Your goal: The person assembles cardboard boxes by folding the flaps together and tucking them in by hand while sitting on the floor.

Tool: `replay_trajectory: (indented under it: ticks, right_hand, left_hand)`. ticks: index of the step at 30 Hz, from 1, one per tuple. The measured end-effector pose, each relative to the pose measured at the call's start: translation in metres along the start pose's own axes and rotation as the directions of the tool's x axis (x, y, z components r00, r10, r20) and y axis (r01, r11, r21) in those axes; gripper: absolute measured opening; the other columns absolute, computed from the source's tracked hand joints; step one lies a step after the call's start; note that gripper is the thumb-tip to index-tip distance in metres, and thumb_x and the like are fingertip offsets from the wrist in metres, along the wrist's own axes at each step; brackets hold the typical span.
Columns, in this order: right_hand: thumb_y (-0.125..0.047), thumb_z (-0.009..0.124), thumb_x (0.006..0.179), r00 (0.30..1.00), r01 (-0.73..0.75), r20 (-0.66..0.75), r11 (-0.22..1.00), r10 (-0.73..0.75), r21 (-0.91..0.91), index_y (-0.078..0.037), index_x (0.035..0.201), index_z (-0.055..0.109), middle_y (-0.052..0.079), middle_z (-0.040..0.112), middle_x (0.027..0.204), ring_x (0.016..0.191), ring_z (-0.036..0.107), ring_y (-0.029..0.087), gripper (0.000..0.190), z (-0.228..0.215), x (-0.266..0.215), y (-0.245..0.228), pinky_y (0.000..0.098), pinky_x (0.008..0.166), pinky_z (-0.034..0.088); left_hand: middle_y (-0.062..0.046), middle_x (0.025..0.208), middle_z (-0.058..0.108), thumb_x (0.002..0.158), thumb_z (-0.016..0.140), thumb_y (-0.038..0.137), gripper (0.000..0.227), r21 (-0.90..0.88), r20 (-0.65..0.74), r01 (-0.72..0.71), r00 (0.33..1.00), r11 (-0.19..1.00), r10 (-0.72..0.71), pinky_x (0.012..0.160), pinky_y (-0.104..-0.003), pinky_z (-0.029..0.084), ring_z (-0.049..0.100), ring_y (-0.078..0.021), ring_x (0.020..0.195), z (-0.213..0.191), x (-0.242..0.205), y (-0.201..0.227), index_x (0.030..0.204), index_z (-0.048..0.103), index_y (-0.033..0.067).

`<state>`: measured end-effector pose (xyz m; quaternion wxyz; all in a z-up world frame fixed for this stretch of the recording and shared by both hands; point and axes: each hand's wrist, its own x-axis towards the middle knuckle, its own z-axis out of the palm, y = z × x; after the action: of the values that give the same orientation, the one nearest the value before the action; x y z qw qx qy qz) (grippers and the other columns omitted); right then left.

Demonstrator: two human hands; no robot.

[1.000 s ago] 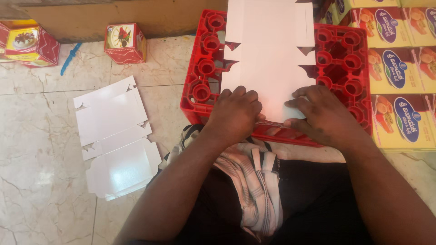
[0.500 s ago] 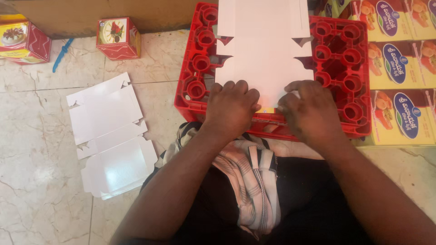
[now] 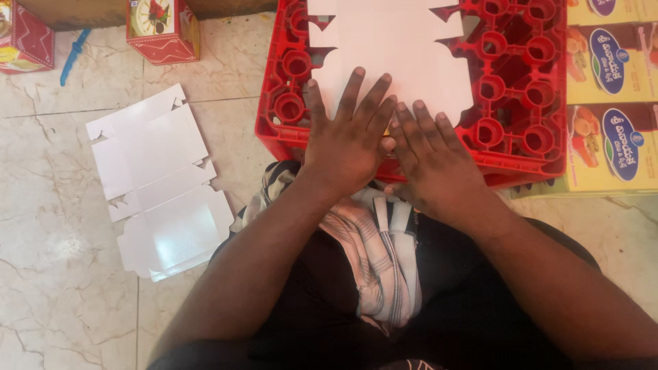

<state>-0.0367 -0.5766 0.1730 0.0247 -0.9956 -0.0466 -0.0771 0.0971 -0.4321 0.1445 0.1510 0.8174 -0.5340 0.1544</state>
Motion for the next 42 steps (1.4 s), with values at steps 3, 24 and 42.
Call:
replay_trajectory:
  ticks: [3, 24, 42]
  right_hand:
    - [-0.051, 0.076, 0.076, 1.000, -0.018, 0.021, 1.000, 0.019, -0.023, 0.002, 0.146, 0.045, 0.023, 0.037, 0.160, 0.151, 0.032, 0.040, 0.094, 0.002, 0.001, 0.007, 0.0577, 0.121, 0.028]
    - [-0.060, 0.055, 0.093, 0.978, -0.175, 0.128, 0.983, 0.166, 0.062, -0.020, 0.153, 0.045, 0.001, 0.033, 0.166, 0.155, 0.018, 0.036, 0.073, 0.008, -0.007, 0.047, 0.0783, 0.114, 0.000]
    - [-0.052, 0.071, 0.077, 0.968, -0.188, 0.179, 0.980, 0.175, 0.059, -0.021, 0.152, 0.044, 0.003, 0.031, 0.165, 0.152, 0.011, 0.043, 0.086, 0.007, 0.003, 0.046, 0.0757, 0.113, 0.001]
  left_hand:
    - [-0.010, 0.165, 0.035, 0.097, 0.056, 0.061, 0.078, 0.003, 0.062, -0.015, 0.998, 1.000, 0.015, 0.116, -0.083, 0.008, 0.021, -0.0288, 0.156, -0.002, -0.003, 0.010, 0.150, 0.051, 0.0047]
    - [-0.007, 0.164, 0.039, 0.094, 0.052, 0.073, 0.085, 0.086, 0.063, 0.054, 0.996, 0.995, -0.060, 0.115, -0.081, 0.004, 0.029, -0.0299, 0.155, -0.019, -0.028, -0.022, 0.146, 0.058, 0.0062]
    - [-0.011, 0.160, 0.044, 0.086, 0.050, 0.077, 0.095, 0.012, 0.119, 0.029, 0.992, 1.000, -0.030, 0.121, -0.073, 0.006, 0.030, -0.0216, 0.153, -0.011, 0.001, 0.025, 0.147, 0.054, 0.0049]
